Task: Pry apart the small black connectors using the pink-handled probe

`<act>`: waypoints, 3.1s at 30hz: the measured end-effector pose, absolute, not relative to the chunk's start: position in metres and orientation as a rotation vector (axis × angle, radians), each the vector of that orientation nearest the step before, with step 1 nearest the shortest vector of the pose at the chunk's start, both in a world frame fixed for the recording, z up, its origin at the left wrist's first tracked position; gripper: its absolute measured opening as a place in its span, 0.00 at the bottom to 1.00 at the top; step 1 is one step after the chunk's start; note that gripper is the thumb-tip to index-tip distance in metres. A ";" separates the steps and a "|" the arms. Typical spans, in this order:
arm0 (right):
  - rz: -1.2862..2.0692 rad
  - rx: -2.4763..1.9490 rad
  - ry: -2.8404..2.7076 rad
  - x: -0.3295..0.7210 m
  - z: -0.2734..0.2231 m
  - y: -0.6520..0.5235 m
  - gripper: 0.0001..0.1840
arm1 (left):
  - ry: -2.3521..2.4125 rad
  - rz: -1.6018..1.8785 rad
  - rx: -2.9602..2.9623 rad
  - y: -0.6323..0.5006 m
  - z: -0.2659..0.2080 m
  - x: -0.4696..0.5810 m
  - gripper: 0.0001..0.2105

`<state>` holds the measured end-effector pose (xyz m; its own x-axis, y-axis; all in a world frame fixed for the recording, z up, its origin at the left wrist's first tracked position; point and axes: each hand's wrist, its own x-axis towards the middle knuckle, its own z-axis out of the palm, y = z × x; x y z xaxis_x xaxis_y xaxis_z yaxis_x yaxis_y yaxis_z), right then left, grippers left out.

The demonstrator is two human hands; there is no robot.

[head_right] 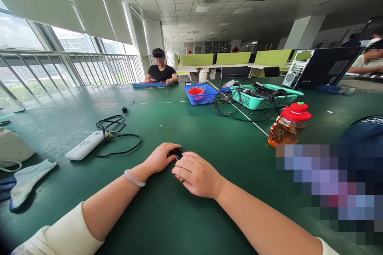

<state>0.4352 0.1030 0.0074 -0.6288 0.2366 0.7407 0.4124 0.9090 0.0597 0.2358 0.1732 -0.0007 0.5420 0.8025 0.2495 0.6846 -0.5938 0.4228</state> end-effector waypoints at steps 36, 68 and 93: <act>-0.212 -0.629 -2.158 0.435 0.010 0.105 0.06 | 1.185 0.653 2.511 0.175 -0.005 0.235 0.19; -0.160 -0.645 -2.070 0.438 0.003 0.112 0.08 | 1.196 0.655 2.500 0.175 -0.004 0.236 0.18; -0.257 -0.530 -2.243 0.439 0.004 0.109 0.19 | 1.214 0.626 2.483 0.175 -0.004 0.236 0.20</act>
